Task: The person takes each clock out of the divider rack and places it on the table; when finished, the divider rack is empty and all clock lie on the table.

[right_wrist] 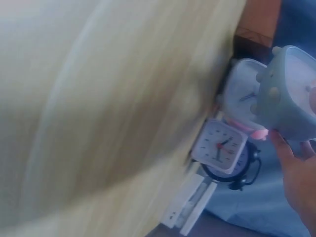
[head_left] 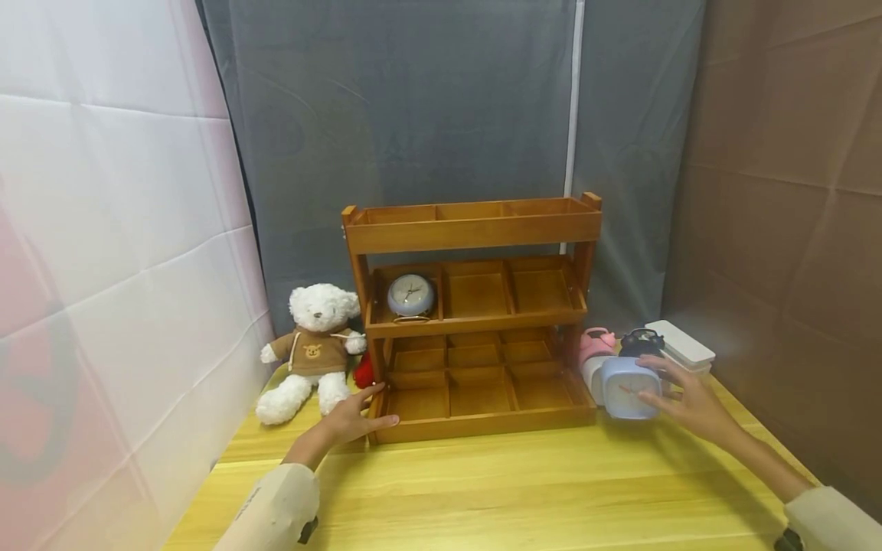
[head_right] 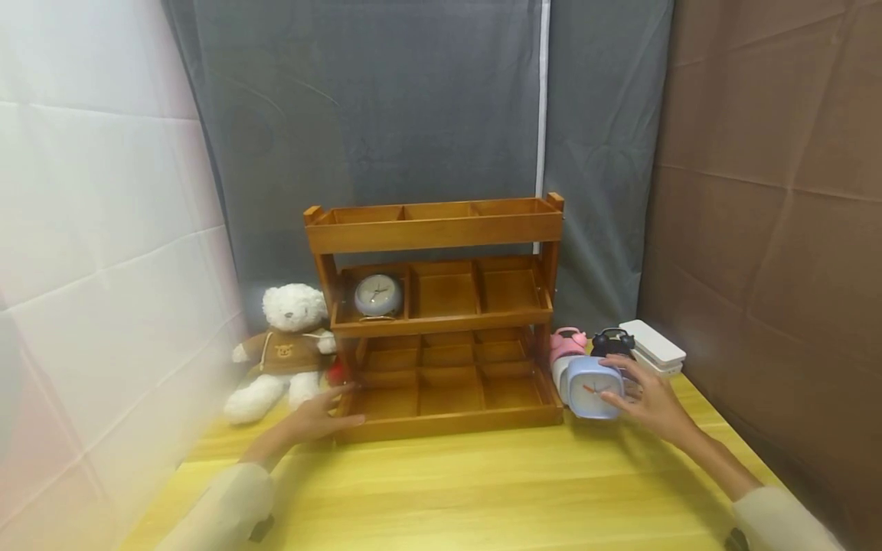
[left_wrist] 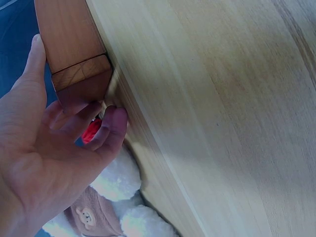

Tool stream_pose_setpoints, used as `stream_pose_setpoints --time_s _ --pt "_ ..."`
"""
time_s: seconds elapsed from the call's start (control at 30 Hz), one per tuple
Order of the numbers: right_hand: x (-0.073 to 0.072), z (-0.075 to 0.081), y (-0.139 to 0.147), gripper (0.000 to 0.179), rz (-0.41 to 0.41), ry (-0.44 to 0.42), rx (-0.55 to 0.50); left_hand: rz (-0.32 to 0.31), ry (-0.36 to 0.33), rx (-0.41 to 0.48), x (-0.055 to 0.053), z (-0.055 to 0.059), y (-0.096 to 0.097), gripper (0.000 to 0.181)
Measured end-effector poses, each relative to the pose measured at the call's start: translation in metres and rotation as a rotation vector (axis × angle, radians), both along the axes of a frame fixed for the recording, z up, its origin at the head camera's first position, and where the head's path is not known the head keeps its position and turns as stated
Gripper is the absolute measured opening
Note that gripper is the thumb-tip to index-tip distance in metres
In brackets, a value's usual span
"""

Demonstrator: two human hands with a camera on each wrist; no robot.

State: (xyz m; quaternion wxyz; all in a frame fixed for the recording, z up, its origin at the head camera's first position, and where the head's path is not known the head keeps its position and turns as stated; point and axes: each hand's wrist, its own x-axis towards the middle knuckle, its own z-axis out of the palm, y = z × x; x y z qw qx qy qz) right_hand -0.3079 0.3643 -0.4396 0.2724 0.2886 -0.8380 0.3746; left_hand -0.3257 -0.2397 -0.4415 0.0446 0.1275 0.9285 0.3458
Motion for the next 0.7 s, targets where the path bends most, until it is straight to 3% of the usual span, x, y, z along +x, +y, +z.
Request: stream_pose_setpoints --time_s 0.27,0.7 --pt "-0.002 -0.018 0.007 0.054 -0.018 -0.032 0.014 0.005 0.002 -0.005 0.001 0.0 0.0 0.092" --pt "-0.004 -0.039 0.01 0.055 0.021 0.026 0.038 0.005 0.005 -0.02 0.0 0.0 0.001 0.092"
